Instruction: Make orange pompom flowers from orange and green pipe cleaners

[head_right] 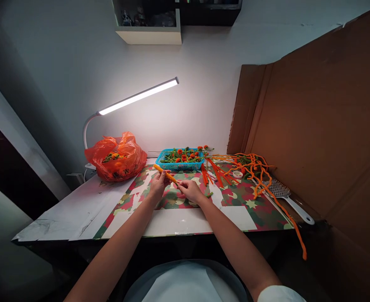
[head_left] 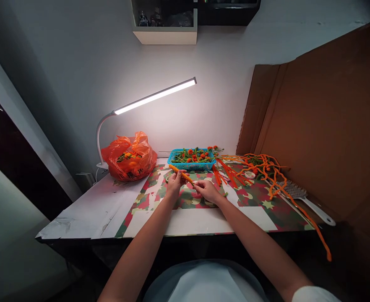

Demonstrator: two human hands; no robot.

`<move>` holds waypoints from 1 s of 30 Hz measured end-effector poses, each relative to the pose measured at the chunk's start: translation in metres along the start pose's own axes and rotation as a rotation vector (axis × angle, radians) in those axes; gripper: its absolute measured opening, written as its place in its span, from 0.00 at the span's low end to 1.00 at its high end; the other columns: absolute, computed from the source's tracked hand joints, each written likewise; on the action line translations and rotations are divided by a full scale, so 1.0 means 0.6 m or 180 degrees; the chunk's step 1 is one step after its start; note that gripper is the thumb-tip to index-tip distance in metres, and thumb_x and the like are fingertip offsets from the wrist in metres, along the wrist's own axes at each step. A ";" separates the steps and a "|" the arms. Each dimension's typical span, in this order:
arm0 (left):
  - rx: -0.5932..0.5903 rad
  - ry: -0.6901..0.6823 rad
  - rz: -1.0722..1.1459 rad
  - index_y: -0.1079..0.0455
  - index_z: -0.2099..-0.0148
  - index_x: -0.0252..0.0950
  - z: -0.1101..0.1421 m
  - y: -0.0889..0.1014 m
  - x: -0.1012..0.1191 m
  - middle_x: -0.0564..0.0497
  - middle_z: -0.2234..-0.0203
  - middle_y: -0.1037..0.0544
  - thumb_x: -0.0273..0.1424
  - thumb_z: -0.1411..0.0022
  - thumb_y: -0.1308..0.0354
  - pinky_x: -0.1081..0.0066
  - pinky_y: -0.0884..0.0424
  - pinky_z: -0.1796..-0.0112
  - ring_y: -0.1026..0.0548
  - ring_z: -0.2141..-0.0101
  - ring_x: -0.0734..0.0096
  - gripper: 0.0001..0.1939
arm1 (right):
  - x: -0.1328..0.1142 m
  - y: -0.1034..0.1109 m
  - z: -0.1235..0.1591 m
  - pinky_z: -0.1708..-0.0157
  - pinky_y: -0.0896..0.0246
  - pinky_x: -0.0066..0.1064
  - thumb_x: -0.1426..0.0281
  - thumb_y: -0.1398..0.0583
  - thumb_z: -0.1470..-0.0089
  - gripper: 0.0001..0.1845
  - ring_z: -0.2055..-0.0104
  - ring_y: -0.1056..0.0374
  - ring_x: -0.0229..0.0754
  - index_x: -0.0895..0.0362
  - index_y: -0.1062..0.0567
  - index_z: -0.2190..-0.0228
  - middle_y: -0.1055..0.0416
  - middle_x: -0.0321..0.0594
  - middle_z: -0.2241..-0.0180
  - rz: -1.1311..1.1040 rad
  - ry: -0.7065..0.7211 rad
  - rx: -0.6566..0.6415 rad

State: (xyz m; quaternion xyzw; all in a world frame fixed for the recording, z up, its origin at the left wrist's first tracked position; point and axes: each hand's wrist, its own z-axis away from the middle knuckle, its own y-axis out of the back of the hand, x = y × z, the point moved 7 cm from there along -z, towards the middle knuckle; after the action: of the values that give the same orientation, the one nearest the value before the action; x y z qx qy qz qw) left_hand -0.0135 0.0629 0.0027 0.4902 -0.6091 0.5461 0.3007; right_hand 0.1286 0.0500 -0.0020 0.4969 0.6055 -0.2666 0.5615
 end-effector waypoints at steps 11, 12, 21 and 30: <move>-0.0422 0.0045 -0.0237 0.29 0.63 0.32 0.009 -0.023 -0.004 0.47 0.75 0.22 0.50 0.53 0.38 0.72 0.31 0.74 0.25 0.76 0.71 0.26 | 0.001 -0.003 -0.001 0.77 0.36 0.25 0.60 0.38 0.56 0.14 0.81 0.41 0.32 0.59 0.26 0.76 0.37 0.31 0.84 -0.0288 -0.0151 -0.0060; -0.0442 0.0057 -0.0221 0.29 0.63 0.32 0.009 -0.023 -0.004 0.47 0.75 0.22 0.49 0.53 0.38 0.72 0.31 0.74 0.25 0.76 0.71 0.25 | 0.003 -0.003 -0.001 0.77 0.36 0.26 0.60 0.38 0.56 0.14 0.81 0.41 0.32 0.59 0.26 0.75 0.36 0.31 0.84 -0.0340 -0.0164 -0.0071; 0.0552 -0.0152 0.0023 0.31 0.64 0.32 -0.001 0.022 0.012 0.50 0.78 0.24 0.44 0.46 0.42 0.75 0.32 0.75 0.29 0.81 0.77 0.19 | -0.008 0.012 0.000 0.78 0.39 0.26 0.61 0.41 0.53 0.13 0.78 0.36 0.36 0.59 0.27 0.77 0.31 0.36 0.81 0.0447 0.0131 0.0189; 0.0511 0.0015 0.0085 0.31 0.65 0.33 -0.002 0.019 0.006 0.50 0.78 0.24 0.42 0.43 0.44 0.75 0.31 0.75 0.29 0.81 0.78 0.16 | -0.011 0.010 0.000 0.78 0.40 0.25 0.62 0.42 0.51 0.13 0.78 0.38 0.35 0.58 0.28 0.78 0.33 0.35 0.82 0.0506 0.0199 0.0170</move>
State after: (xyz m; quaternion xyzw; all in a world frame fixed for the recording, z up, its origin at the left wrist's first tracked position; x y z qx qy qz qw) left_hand -0.0252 0.0622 0.0018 0.5032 -0.5692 0.5984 0.2545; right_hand 0.1331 0.0500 0.0052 0.5663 0.5742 -0.2216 0.5482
